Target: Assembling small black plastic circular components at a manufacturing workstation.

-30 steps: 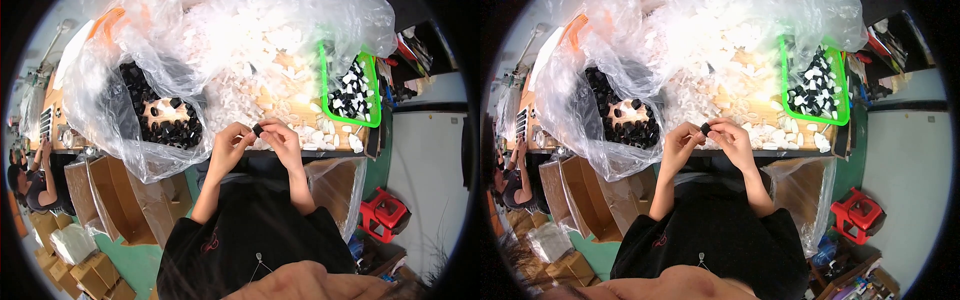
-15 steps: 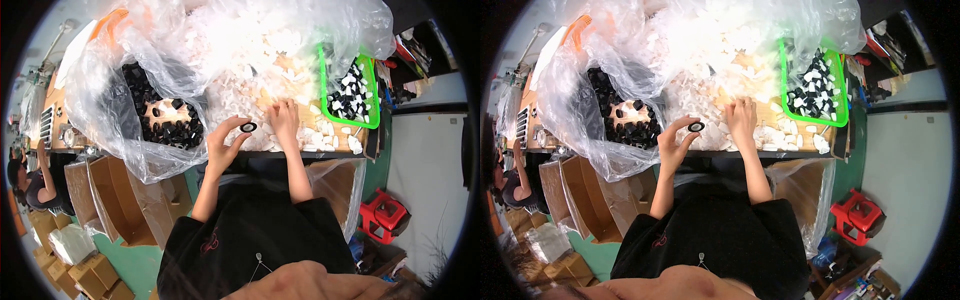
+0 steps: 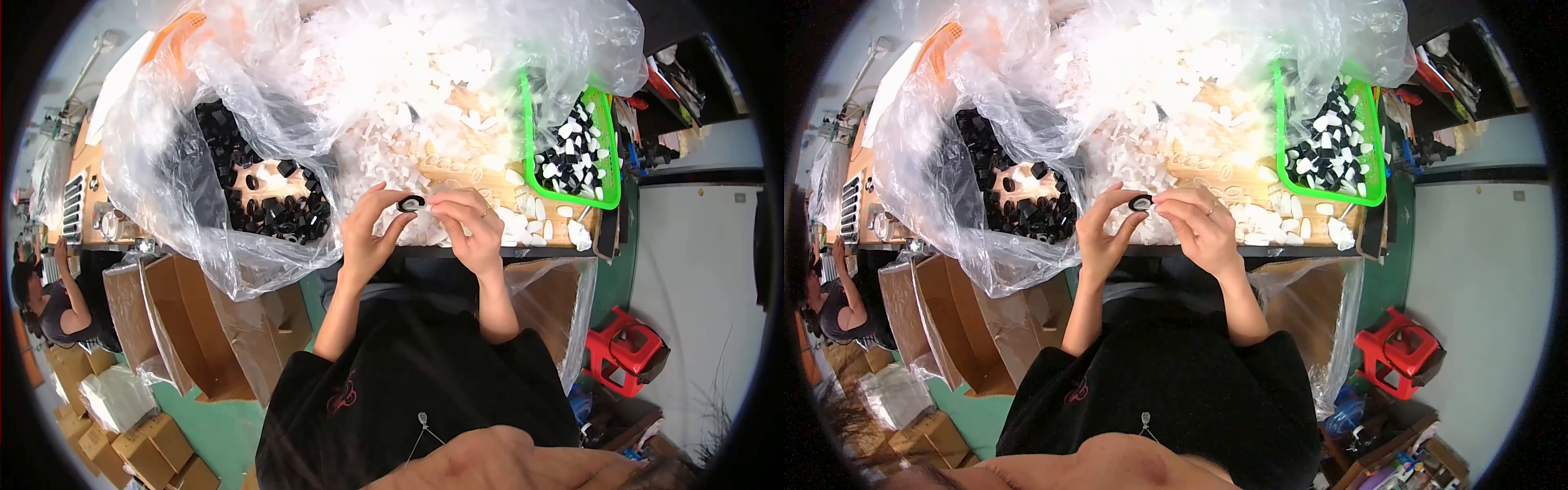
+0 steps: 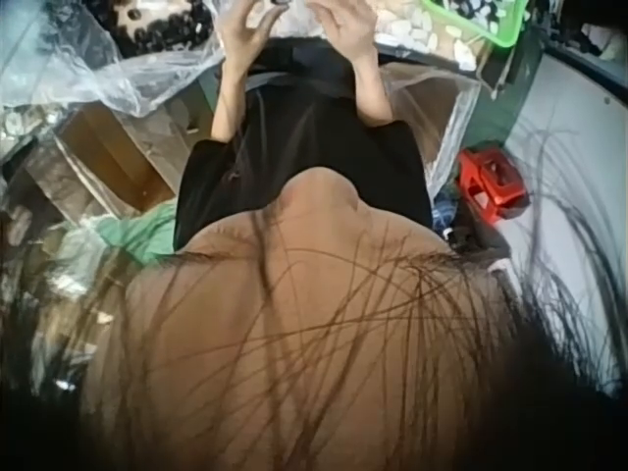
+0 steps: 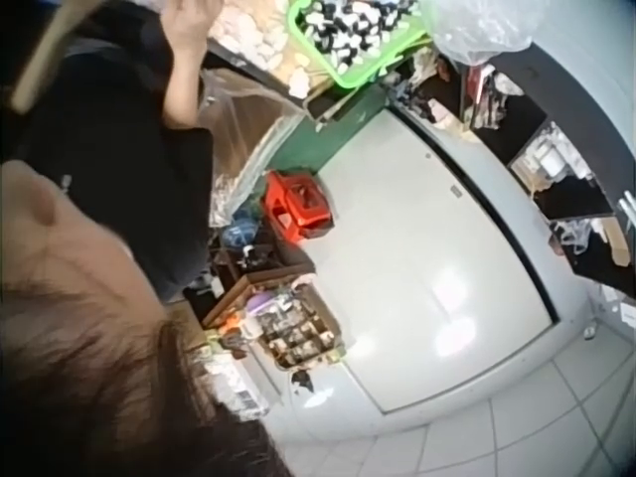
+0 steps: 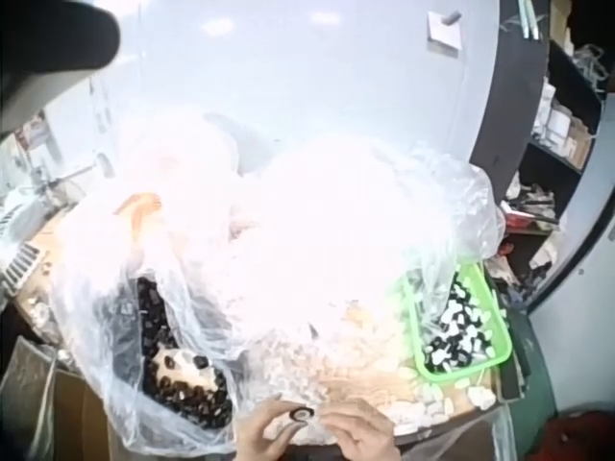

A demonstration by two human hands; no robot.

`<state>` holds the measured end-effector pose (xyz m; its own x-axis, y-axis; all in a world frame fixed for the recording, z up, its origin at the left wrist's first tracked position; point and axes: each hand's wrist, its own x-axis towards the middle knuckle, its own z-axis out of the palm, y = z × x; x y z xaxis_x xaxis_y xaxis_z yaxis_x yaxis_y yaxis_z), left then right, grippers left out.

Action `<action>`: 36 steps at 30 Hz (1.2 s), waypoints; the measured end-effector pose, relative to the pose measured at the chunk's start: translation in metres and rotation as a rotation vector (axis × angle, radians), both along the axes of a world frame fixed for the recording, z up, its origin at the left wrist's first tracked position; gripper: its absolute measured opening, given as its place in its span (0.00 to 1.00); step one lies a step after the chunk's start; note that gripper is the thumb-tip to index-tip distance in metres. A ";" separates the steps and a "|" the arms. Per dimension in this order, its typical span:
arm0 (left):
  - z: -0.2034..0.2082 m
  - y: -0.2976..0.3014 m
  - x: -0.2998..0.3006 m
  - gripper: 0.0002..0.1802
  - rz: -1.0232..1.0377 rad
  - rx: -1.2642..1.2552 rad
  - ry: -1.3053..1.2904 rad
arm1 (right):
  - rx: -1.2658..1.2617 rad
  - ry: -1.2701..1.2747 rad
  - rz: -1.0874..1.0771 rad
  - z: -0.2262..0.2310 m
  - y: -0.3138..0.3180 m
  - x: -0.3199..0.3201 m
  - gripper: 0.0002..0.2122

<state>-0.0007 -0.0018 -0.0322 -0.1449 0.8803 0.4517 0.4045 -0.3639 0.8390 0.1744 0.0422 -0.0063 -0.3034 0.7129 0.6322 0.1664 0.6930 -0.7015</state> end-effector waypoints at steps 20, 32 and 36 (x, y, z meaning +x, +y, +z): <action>0.010 0.001 0.004 0.18 -0.052 0.092 0.117 | 0.190 -0.350 -0.018 0.006 -0.003 0.001 0.15; -0.001 0.001 -0.002 0.17 0.093 -0.017 0.235 | -0.327 -0.371 -0.297 -0.078 0.057 0.027 0.05; -0.001 -0.002 0.001 0.18 0.049 -0.159 0.061 | 0.016 -0.478 -0.264 -0.092 0.074 0.013 0.06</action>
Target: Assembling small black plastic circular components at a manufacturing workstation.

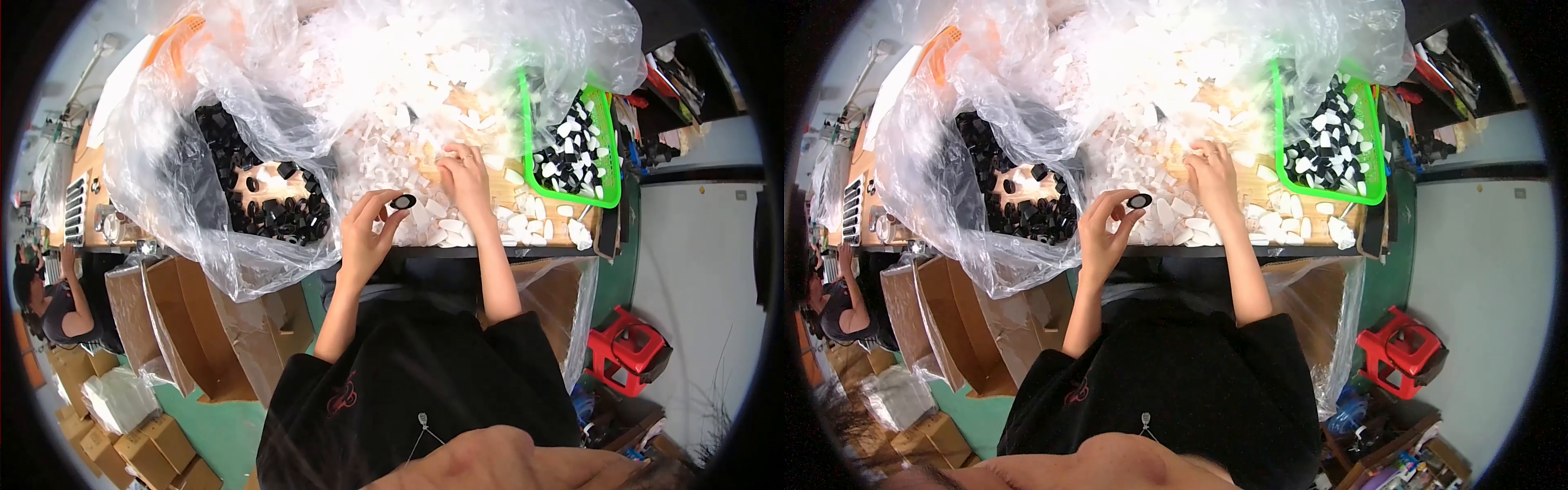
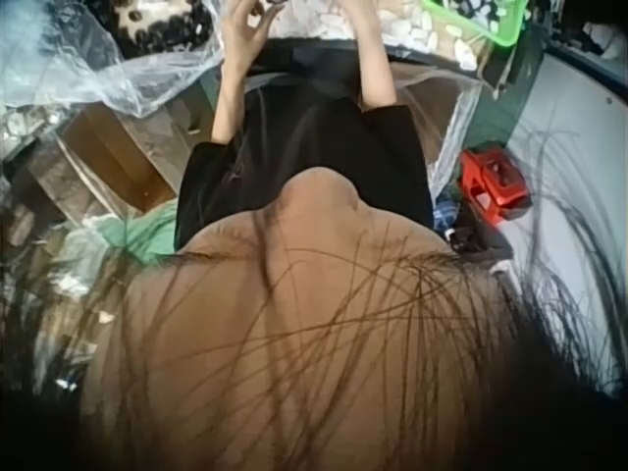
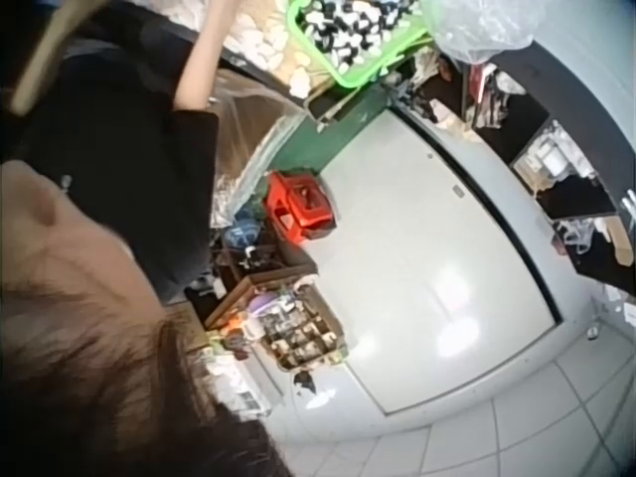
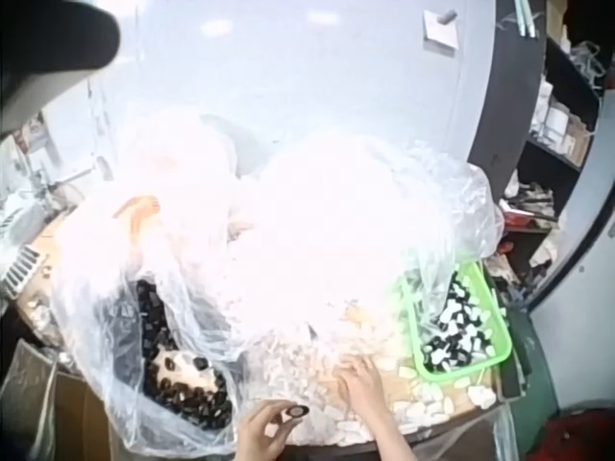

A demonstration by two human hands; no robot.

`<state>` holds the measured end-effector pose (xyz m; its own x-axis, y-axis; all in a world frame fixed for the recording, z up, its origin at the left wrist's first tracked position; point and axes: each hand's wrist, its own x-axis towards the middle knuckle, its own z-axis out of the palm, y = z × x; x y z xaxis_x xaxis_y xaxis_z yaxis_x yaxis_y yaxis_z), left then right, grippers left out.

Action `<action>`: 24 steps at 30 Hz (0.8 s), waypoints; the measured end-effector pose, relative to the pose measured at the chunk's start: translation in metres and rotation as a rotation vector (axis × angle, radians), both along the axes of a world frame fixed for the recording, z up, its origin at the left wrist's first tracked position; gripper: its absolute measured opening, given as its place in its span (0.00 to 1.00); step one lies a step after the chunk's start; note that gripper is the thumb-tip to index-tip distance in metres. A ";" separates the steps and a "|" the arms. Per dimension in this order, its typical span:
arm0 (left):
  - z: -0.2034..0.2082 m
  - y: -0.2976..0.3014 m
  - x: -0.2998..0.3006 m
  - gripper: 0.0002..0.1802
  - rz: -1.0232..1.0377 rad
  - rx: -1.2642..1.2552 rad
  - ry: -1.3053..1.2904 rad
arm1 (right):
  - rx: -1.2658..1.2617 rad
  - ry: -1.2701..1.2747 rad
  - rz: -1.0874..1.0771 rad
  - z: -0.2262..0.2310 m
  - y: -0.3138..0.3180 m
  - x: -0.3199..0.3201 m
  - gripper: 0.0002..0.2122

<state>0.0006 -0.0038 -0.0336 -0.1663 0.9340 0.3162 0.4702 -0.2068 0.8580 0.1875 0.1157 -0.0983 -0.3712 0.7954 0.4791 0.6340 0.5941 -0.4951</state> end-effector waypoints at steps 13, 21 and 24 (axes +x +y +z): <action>-0.017 0.000 0.007 0.14 -0.040 -0.112 -0.460 | -0.022 0.267 0.303 0.056 -0.066 -0.023 0.10; -0.016 -0.001 0.011 0.11 -0.002 0.050 -0.309 | -0.761 0.692 0.312 0.048 -0.072 -0.023 0.10; -0.013 -0.005 0.018 0.09 0.061 0.088 -0.266 | -0.748 0.787 0.249 0.041 -0.079 -0.031 0.09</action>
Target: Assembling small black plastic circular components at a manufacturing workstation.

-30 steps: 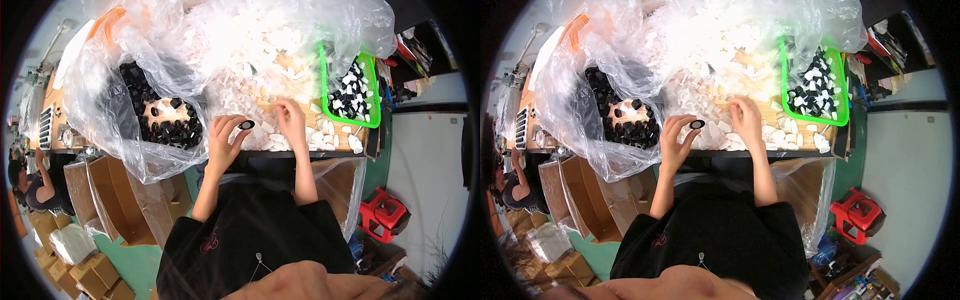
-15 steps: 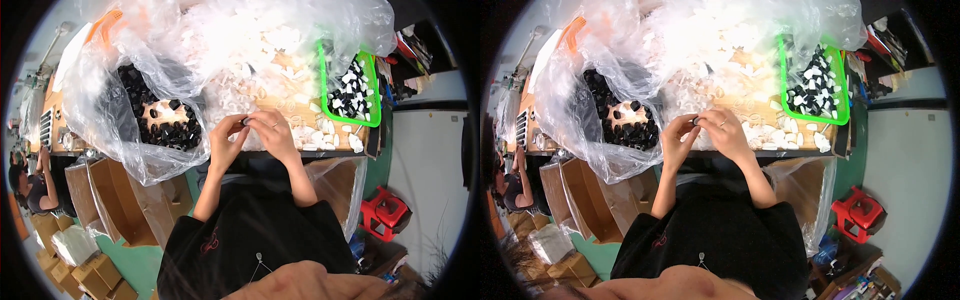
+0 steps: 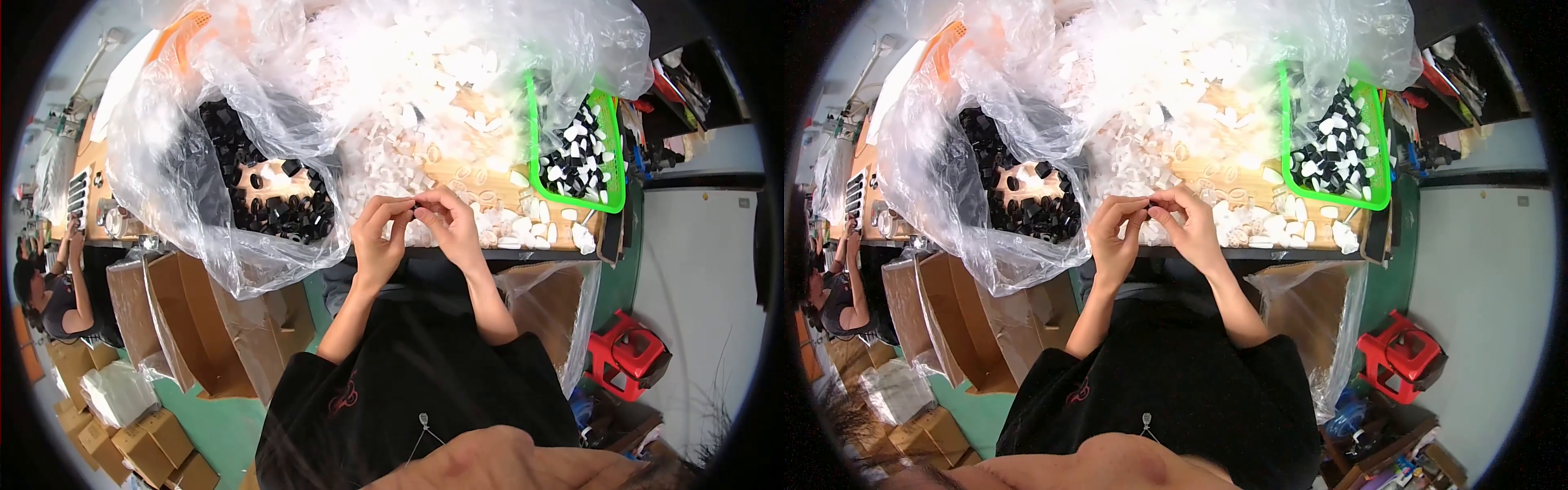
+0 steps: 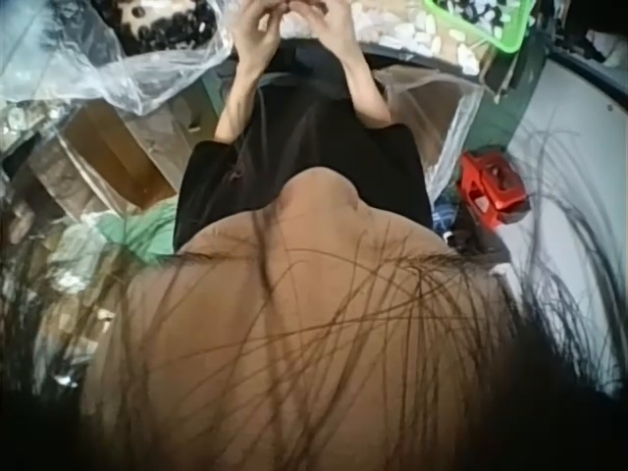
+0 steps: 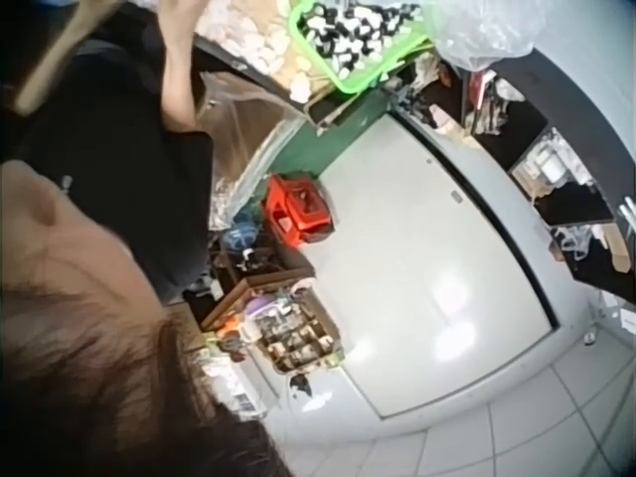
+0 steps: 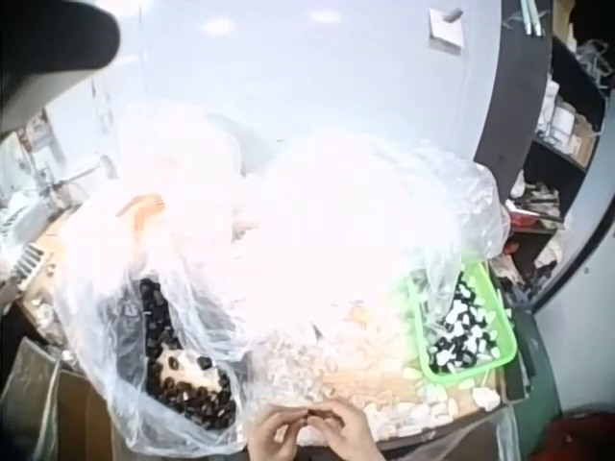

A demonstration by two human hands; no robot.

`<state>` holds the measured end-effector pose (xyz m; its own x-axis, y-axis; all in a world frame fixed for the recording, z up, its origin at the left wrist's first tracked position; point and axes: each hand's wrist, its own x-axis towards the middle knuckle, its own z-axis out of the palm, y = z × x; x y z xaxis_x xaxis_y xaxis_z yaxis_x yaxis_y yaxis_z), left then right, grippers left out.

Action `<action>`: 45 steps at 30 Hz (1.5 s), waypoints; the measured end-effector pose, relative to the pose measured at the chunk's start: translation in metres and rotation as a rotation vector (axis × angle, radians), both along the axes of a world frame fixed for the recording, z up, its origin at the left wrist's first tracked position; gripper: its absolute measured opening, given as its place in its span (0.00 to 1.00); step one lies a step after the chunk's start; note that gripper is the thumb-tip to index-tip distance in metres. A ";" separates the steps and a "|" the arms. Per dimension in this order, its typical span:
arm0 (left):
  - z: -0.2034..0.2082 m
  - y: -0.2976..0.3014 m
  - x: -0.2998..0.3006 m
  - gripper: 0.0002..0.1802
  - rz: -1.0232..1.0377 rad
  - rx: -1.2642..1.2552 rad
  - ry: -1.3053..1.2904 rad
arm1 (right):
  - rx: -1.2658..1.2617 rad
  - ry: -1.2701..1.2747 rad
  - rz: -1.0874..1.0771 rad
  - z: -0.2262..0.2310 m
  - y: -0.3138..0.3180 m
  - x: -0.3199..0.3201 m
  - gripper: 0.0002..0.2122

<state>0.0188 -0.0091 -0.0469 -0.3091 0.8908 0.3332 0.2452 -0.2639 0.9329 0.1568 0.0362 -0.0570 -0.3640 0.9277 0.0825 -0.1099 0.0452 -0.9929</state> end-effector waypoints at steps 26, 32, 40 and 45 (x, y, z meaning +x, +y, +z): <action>-0.033 -0.004 -0.132 0.03 0.552 -0.144 0.643 | 0.281 -0.966 -0.508 -0.002 0.059 0.102 0.06; -0.006 0.001 -0.102 0.08 0.276 -0.037 -0.324 | 0.546 -1.188 -0.526 -0.040 0.073 0.087 0.08; 0.003 0.007 -0.043 0.19 -0.209 -0.071 -0.773 | 0.383 -0.723 -0.433 -0.031 0.057 0.064 0.07; -0.012 0.011 -0.020 0.16 -0.316 -0.131 -0.818 | 0.254 -0.525 -0.352 -0.029 0.047 0.056 0.07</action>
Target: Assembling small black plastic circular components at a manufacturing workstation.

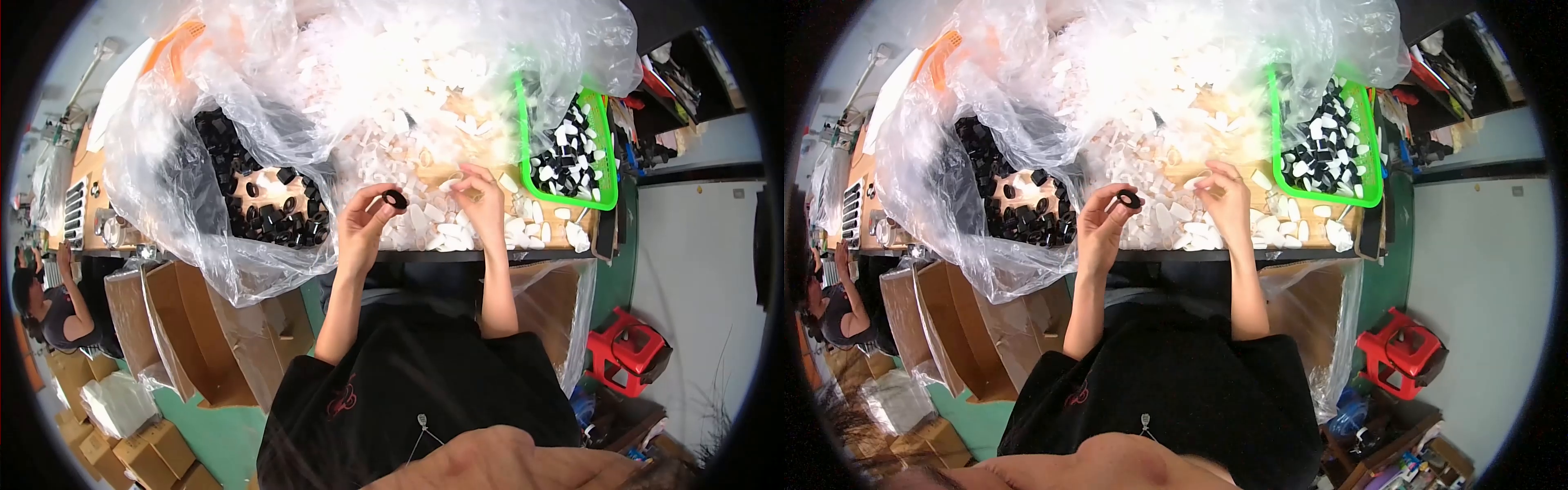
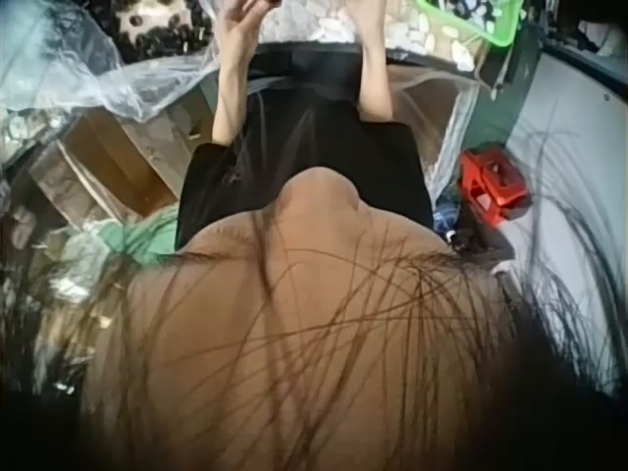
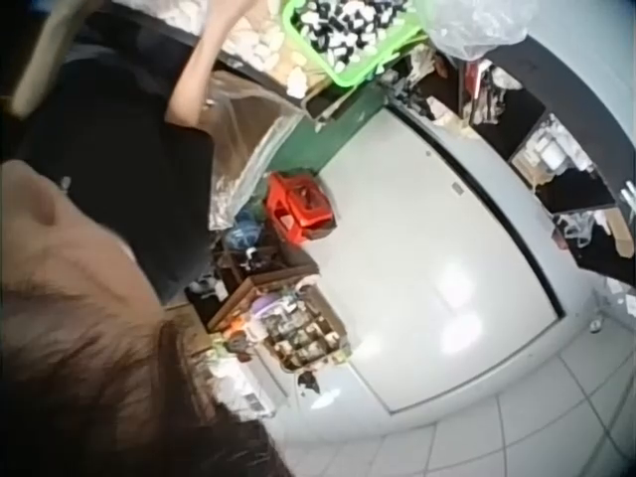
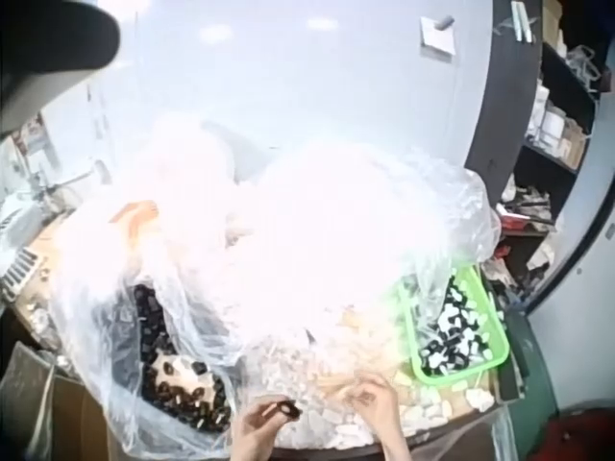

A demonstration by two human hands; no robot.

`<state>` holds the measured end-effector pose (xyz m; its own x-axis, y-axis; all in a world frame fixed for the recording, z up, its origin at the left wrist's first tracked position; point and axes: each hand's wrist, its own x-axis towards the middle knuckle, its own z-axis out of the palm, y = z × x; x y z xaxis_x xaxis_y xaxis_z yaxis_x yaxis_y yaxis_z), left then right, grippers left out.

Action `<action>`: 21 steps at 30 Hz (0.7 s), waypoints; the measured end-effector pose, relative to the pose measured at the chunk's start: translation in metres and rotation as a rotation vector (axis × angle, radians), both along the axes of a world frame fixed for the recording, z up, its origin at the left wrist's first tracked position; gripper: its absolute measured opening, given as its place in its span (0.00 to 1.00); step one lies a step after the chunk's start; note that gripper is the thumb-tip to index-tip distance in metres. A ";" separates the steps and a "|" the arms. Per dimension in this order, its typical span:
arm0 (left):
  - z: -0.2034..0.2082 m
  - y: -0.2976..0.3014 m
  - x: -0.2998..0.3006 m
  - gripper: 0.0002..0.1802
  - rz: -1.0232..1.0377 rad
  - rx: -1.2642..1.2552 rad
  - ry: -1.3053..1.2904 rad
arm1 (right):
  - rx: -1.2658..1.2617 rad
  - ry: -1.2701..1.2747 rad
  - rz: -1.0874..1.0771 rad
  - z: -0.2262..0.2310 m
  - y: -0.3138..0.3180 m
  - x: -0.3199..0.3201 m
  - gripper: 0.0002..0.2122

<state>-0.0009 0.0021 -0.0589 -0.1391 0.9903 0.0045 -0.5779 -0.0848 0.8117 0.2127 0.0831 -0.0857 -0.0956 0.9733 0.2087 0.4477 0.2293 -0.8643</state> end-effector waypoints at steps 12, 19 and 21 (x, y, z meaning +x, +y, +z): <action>-0.011 0.002 -0.003 0.17 -0.003 -0.055 -0.166 | -0.142 -0.008 0.306 0.009 -0.009 -0.027 0.11; -0.014 0.003 -0.005 0.16 0.047 -0.076 -0.155 | 0.067 0.133 0.137 0.033 -0.019 -0.040 0.09; -0.011 0.004 -0.003 0.16 0.033 -0.077 -0.156 | 0.076 0.342 0.091 0.051 -0.033 -0.045 0.08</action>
